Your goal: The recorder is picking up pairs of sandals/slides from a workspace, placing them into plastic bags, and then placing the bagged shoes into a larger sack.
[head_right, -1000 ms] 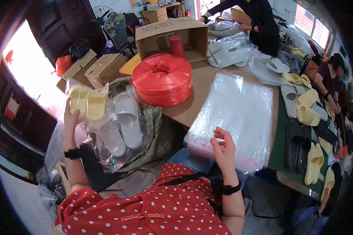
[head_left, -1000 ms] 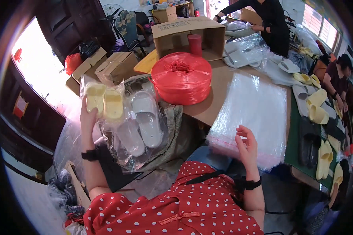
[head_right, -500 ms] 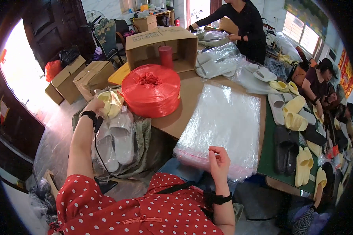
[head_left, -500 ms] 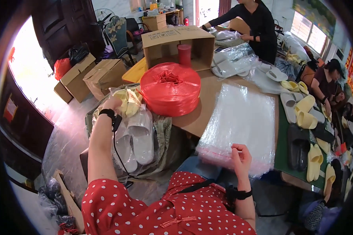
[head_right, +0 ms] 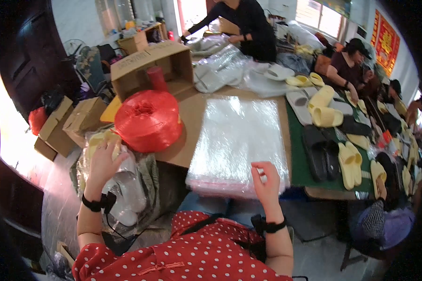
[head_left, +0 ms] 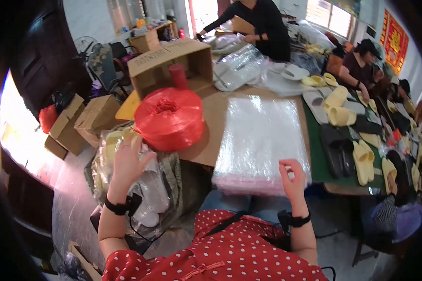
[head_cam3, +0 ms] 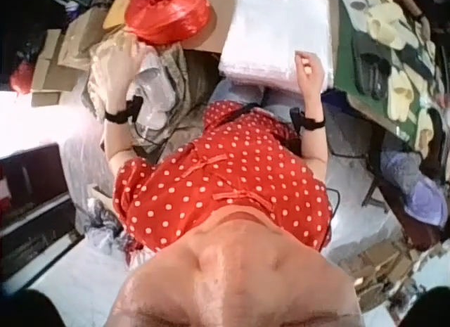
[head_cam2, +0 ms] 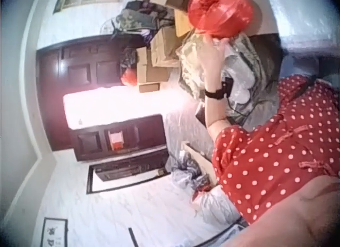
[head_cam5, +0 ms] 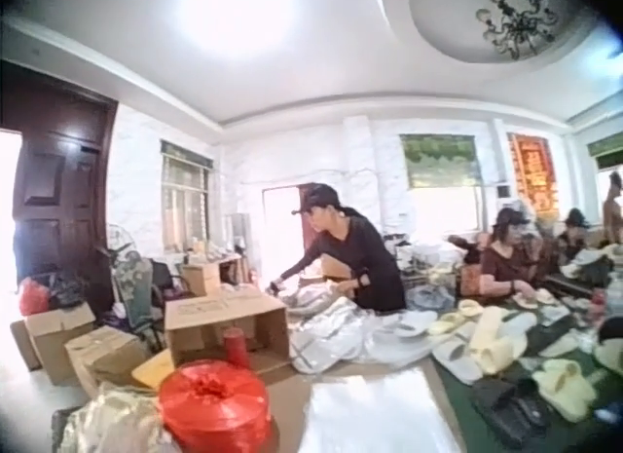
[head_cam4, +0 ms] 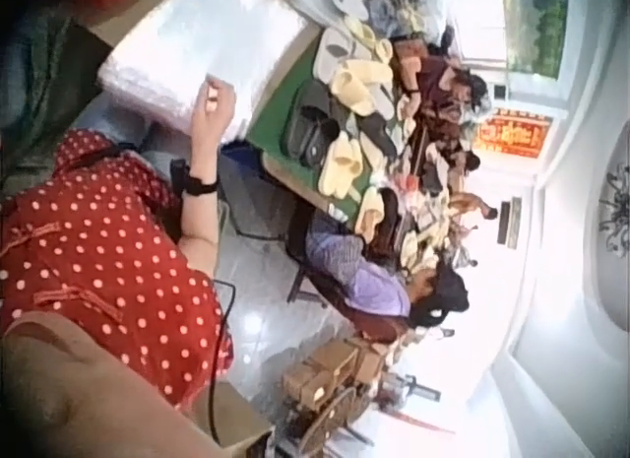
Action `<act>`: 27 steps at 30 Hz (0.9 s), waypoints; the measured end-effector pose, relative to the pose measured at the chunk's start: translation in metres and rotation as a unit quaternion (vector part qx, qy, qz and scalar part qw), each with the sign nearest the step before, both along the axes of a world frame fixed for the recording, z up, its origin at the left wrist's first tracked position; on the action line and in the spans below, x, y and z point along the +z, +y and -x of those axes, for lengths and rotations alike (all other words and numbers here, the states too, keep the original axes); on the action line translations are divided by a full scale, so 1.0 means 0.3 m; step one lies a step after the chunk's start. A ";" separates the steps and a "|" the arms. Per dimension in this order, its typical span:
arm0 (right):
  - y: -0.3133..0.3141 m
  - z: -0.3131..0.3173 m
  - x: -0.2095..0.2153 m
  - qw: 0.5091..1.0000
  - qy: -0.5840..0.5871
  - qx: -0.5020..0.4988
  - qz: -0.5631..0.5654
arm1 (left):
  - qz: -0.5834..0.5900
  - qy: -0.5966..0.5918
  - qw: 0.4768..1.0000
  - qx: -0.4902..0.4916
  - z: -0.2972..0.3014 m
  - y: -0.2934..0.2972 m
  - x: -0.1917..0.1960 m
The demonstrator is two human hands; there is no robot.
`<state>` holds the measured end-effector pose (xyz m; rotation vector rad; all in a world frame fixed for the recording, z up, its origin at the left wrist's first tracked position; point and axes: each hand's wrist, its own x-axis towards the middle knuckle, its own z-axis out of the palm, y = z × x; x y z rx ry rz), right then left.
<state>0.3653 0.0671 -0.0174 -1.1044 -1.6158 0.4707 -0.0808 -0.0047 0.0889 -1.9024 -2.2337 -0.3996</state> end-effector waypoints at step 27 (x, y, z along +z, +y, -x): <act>0.283 -0.718 -0.099 0.837 -0.281 -0.459 0.097 | 0.033 -0.092 0.954 -0.285 -0.740 0.464 -0.486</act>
